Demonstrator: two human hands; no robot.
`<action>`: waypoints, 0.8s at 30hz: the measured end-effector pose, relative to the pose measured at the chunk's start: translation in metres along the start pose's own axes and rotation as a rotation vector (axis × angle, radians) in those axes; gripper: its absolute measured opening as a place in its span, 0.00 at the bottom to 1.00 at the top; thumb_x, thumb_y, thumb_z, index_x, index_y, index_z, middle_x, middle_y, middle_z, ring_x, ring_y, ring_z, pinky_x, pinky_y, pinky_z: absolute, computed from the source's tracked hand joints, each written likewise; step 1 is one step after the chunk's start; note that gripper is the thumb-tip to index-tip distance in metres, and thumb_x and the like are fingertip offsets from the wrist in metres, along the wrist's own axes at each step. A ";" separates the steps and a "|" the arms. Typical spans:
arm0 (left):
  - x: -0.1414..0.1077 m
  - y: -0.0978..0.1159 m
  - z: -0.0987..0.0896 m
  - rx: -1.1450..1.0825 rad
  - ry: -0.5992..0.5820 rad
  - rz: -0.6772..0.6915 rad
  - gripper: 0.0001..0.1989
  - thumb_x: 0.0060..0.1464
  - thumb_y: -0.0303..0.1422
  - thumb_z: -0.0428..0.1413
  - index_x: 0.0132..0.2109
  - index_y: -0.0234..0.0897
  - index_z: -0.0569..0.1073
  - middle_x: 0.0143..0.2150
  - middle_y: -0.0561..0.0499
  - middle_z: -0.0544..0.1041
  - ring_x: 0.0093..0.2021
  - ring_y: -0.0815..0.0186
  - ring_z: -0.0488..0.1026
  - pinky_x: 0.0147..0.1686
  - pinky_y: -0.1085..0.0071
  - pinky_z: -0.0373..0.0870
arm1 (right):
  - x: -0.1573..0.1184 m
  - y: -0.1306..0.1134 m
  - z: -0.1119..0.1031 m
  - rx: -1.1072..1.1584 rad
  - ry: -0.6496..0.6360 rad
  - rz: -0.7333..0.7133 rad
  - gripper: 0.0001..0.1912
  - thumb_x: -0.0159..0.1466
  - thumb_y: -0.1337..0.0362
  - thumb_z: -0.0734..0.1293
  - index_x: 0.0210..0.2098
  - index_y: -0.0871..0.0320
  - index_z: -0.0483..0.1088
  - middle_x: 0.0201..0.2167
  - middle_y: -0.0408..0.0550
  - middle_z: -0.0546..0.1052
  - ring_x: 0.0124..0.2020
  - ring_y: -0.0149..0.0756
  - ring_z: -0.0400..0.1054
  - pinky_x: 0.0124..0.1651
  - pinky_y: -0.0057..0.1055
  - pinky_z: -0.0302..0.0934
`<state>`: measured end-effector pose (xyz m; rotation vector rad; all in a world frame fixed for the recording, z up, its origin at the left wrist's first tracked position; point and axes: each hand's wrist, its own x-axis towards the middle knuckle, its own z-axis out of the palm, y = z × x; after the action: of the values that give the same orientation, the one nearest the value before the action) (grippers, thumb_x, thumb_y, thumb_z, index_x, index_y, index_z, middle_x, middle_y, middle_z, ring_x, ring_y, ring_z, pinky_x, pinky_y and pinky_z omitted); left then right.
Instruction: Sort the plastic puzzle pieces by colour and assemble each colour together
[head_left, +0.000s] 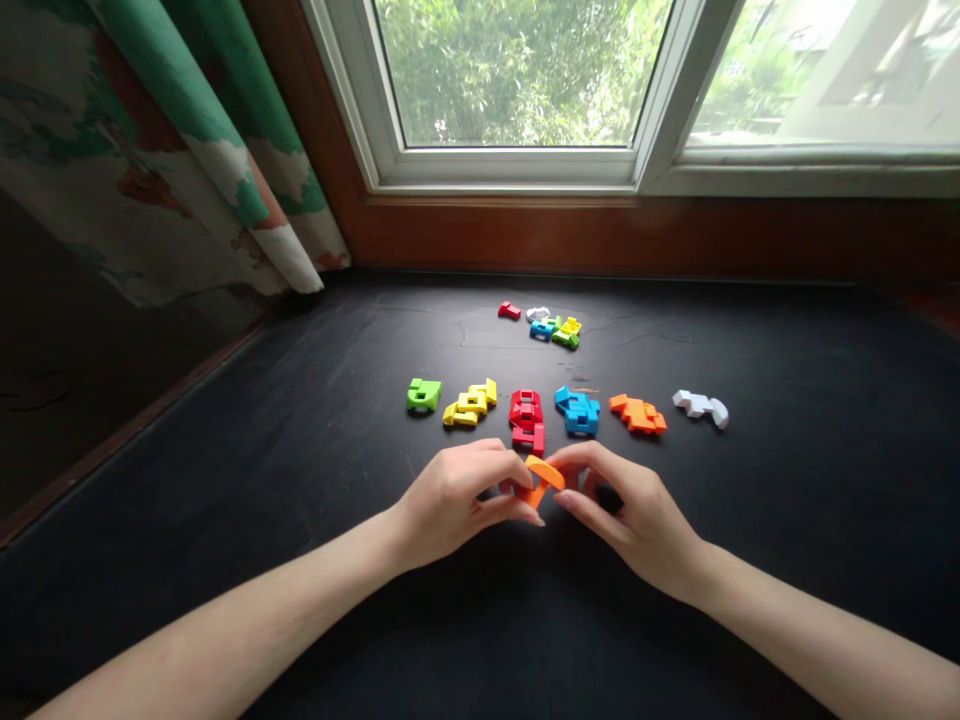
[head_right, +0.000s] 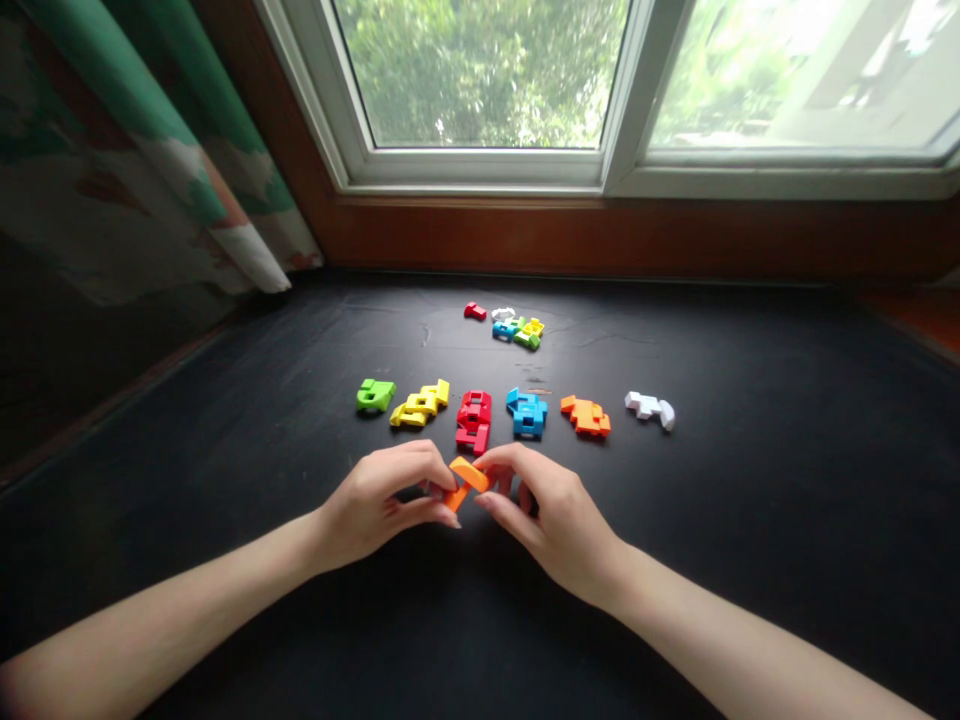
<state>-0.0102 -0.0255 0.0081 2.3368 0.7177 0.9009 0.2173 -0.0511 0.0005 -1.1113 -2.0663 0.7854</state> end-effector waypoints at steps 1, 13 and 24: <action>0.000 0.000 0.000 0.001 -0.007 0.011 0.12 0.62 0.39 0.57 0.37 0.33 0.74 0.31 0.49 0.77 0.30 0.69 0.72 0.30 0.76 0.69 | 0.000 0.000 0.000 -0.004 0.001 0.000 0.08 0.68 0.64 0.64 0.45 0.56 0.71 0.37 0.47 0.79 0.27 0.33 0.69 0.30 0.29 0.65; -0.001 0.003 -0.003 0.051 0.006 -0.025 0.08 0.64 0.33 0.55 0.38 0.34 0.72 0.32 0.51 0.75 0.30 0.69 0.71 0.32 0.76 0.68 | 0.001 -0.002 -0.001 -0.020 0.032 -0.015 0.07 0.70 0.65 0.61 0.43 0.57 0.71 0.35 0.47 0.79 0.31 0.34 0.72 0.36 0.30 0.67; -0.001 0.001 0.000 0.111 -0.103 -0.162 0.05 0.62 0.30 0.54 0.44 0.35 0.71 0.37 0.50 0.75 0.34 0.68 0.70 0.34 0.74 0.68 | -0.001 0.000 -0.001 0.008 -0.015 -0.039 0.08 0.70 0.64 0.62 0.44 0.58 0.71 0.34 0.47 0.78 0.28 0.33 0.68 0.33 0.29 0.63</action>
<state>-0.0105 -0.0267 0.0090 2.3612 0.9198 0.6799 0.2182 -0.0514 0.0004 -1.0603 -2.0891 0.7846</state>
